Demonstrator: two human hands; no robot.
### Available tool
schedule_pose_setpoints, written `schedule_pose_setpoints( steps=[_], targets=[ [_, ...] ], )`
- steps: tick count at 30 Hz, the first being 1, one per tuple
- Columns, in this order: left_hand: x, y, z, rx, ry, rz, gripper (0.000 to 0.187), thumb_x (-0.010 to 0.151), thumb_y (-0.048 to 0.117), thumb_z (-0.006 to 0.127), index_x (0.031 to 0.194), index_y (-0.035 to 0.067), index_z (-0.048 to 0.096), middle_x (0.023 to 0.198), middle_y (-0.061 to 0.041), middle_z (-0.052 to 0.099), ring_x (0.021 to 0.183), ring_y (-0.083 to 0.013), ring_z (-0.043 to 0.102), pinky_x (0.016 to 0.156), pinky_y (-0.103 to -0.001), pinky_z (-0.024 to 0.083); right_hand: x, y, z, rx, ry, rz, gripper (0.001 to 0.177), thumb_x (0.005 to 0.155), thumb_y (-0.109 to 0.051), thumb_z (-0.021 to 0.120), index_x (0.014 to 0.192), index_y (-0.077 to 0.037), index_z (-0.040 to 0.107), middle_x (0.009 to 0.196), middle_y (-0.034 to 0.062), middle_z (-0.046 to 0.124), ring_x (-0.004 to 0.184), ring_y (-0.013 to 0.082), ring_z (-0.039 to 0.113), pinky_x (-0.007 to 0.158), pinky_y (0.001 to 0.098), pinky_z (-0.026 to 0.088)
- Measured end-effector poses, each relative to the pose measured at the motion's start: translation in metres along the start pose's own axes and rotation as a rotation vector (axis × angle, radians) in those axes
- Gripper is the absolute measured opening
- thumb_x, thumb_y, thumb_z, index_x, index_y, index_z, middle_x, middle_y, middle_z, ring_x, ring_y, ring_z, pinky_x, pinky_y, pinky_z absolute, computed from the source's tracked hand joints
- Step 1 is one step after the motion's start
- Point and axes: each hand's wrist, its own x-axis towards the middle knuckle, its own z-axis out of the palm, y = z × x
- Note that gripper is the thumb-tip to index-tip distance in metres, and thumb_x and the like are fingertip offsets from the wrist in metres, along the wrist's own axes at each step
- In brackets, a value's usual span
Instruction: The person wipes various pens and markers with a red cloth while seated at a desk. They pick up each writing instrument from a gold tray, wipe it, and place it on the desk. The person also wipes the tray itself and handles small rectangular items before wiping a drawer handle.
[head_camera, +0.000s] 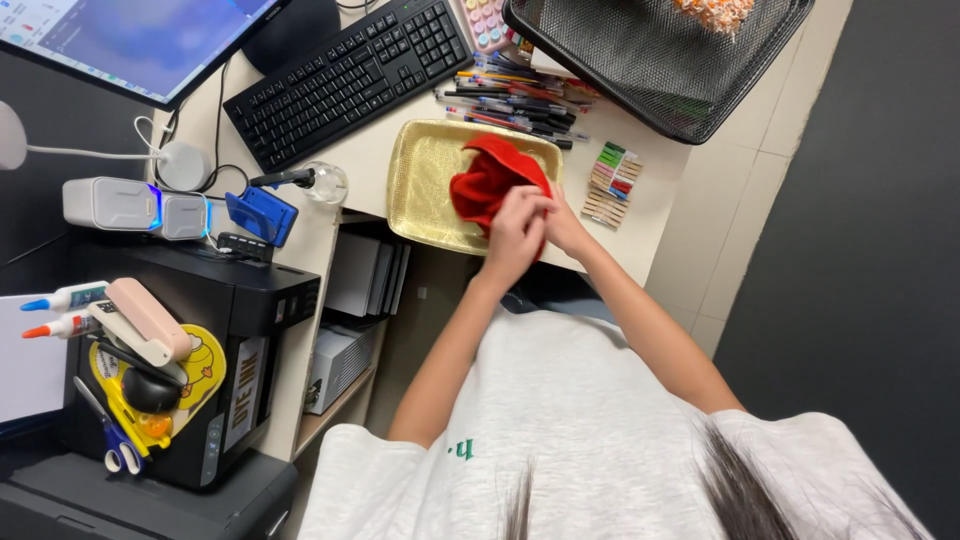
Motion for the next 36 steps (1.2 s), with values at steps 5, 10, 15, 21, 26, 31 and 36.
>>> schedule_pose_setpoints(
  steps=[5, 10, 15, 21, 26, 31, 36],
  targets=[
    [-0.01, 0.028, -0.025, -0.153, -0.205, 0.0, 0.019, 0.091, -0.006, 0.059, 0.104, 0.003, 0.069, 0.117, -0.009, 0.063, 0.09, -0.0194, 0.065, 0.08, -0.029, 0.054, -0.021, 0.035, 0.008, 0.927, -0.086, 0.629, 0.023, 0.103, -0.01, 0.058, 0.126, -0.008, 0.061, 0.108, 0.0048, 0.065, 0.094, 0.0176, 0.064, 0.08, 0.0316, 0.054],
    [-0.03, 0.062, -0.083, -0.254, -0.46, -0.01, 0.016, 0.091, -0.006, 0.062, 0.101, 0.003, 0.07, 0.114, -0.005, 0.063, 0.076, -0.0103, 0.06, 0.069, -0.025, 0.052, -0.014, -0.051, 0.027, 1.183, -0.095, 0.635, 0.039, 0.102, -0.025, 0.051, 0.135, -0.005, 0.055, 0.123, 0.0114, 0.064, 0.107, 0.0266, 0.065, 0.091, 0.0393, 0.055],
    [-0.062, 0.039, -0.143, -0.357, -0.483, -0.065, 0.013, 0.095, -0.003, 0.062, 0.105, 0.001, 0.069, 0.115, -0.004, 0.064, 0.083, -0.0081, 0.062, 0.072, -0.024, 0.054, 0.009, -0.162, 0.055, 1.445, -0.119, 0.656, 0.059, 0.1, -0.041, 0.044, 0.145, -0.003, 0.048, 0.137, 0.018, 0.063, 0.12, 0.0355, 0.066, 0.103, 0.047, 0.056],
    [-0.15, -0.134, -0.187, -0.838, 0.325, -0.32, 0.012, 0.113, 0.01, 0.057, 0.114, 0.0, 0.063, 0.092, -0.01, 0.068, 0.069, -0.0131, 0.063, 0.064, -0.026, 0.05, -0.016, -0.135, 0.132, 1.354, -0.365, 0.697, 0.052, 0.103, -0.034, 0.05, 0.146, -0.005, 0.048, 0.144, 0.0136, 0.059, 0.128, 0.0284, 0.06, 0.111, 0.044, 0.05],
    [-0.199, -0.167, -0.231, -0.541, 0.379, -0.402, 0.025, 0.116, 0.019, 0.052, 0.125, -0.002, 0.062, 0.112, -0.012, 0.064, 0.099, -0.0196, 0.061, 0.087, -0.032, 0.049, -0.037, -0.131, 0.186, 1.254, -0.602, 0.696, 0.046, 0.106, -0.025, 0.057, 0.148, -0.008, 0.049, 0.152, 0.0083, 0.055, 0.138, 0.0197, 0.053, 0.122, 0.0403, 0.043],
    [-0.205, -0.123, -0.256, 0.07, 0.124, -0.358, 0.027, 0.111, 0.019, 0.052, 0.128, -0.001, 0.058, 0.12, -0.015, 0.061, 0.11, -0.024, 0.058, 0.095, -0.034, 0.046, -0.055, -0.147, 0.23, 0.882, -0.935, 0.729, 0.052, 0.102, -0.027, 0.059, 0.15, -0.011, 0.047, 0.151, 0.0054, 0.055, 0.136, 0.0184, 0.054, 0.116, 0.0377, 0.044],
    [-0.184, -0.062, -0.269, 0.66, -0.154, -0.296, 0.031, 0.106, 0.018, 0.052, 0.132, 0.0, 0.054, 0.128, -0.018, 0.059, 0.121, -0.0285, 0.054, 0.103, -0.037, 0.042, -0.043, -0.113, 0.253, 0.463, -1.023, 0.67, 0.051, 0.098, -0.014, 0.064, 0.148, -0.006, 0.051, 0.14, 0.0097, 0.06, 0.125, 0.0182, 0.058, 0.107, 0.0374, 0.049]
  ],
)
